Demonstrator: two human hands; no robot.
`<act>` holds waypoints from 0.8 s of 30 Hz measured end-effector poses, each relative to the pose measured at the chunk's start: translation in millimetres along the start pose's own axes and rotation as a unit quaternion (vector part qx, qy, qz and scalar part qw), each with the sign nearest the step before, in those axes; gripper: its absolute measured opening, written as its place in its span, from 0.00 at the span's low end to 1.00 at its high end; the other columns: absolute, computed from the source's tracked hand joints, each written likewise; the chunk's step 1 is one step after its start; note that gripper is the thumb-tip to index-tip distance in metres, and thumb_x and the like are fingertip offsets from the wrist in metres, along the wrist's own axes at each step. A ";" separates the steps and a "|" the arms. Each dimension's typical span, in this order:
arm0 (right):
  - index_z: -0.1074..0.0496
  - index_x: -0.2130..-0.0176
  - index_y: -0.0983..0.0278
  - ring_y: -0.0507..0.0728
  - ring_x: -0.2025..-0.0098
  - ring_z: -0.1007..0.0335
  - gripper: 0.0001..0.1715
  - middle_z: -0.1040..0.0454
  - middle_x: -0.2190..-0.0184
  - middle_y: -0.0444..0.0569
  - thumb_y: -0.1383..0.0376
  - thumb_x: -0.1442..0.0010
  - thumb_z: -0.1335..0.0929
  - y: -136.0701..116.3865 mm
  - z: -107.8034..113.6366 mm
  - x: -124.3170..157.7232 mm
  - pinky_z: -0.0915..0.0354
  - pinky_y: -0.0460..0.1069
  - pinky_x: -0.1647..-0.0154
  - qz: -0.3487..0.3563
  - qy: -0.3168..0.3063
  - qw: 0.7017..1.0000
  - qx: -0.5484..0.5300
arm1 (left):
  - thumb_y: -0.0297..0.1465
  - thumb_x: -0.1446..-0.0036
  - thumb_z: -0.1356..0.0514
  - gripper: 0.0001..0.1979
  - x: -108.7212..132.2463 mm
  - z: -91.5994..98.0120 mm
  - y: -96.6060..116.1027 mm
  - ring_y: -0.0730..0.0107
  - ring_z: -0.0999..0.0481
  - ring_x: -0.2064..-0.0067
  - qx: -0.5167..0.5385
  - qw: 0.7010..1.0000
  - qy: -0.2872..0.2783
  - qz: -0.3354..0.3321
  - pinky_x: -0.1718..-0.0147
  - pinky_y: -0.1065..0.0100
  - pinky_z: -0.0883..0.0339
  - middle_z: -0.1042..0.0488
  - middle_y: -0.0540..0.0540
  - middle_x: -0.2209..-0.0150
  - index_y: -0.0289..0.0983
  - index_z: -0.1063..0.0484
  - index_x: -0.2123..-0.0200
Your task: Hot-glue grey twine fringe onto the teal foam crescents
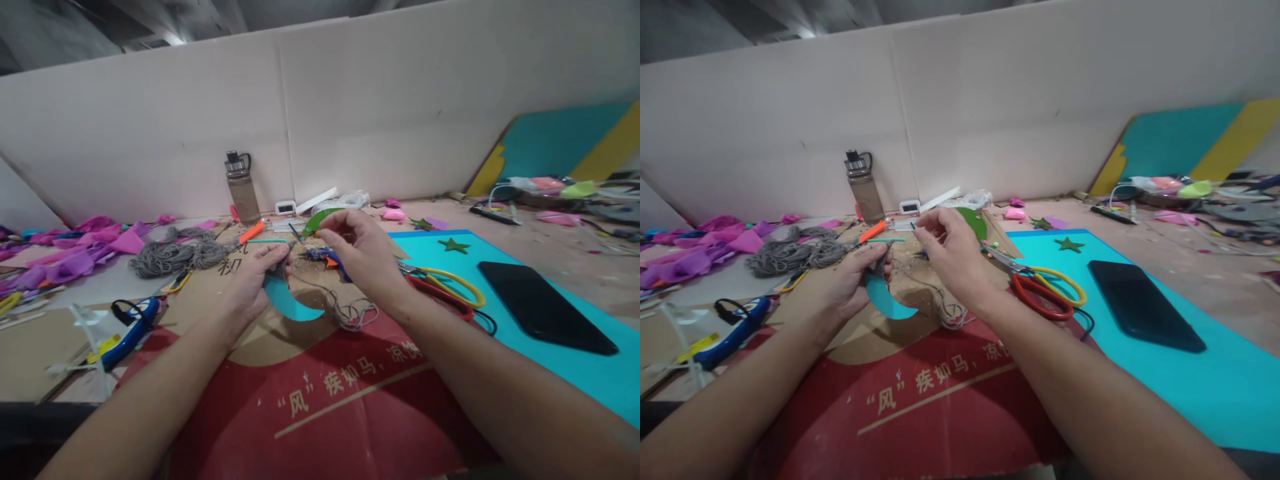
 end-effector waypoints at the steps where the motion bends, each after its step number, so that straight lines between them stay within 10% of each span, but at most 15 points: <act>1: 0.29 0.63 0.62 0.54 0.63 0.33 0.03 0.29 0.65 0.47 0.65 0.39 0.32 -4.5 -4.6 2.8 0.36 0.52 0.60 0.015 -0.016 1.000 0.020 | 0.30 0.55 0.30 0.10 0.7 -1.0 0.3 0.79 0.30 0.78 0.001 1.000 -0.004 -0.001 0.78 0.77 0.34 0.27 0.52 0.77 0.33 0.28 0.72; 24: 0.27 0.60 0.58 0.58 0.54 0.33 0.06 0.29 0.61 0.49 0.67 0.40 0.29 -30.4 -15.3 15.5 0.37 0.55 0.53 0.164 -0.036 0.978 0.122 | 0.32 0.55 0.28 0.13 3.5 -12.3 -0.1 0.83 0.33 0.79 -0.025 0.997 -0.066 0.003 0.78 0.79 0.39 0.29 0.52 0.78 0.33 0.26 0.68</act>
Point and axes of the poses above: each hand's wrist, its own x-axis away from the middle knuckle, its own z-axis out of the back of the hand, y = z × x, the point moved 9 cm from there along -x, towards the middle knuckle
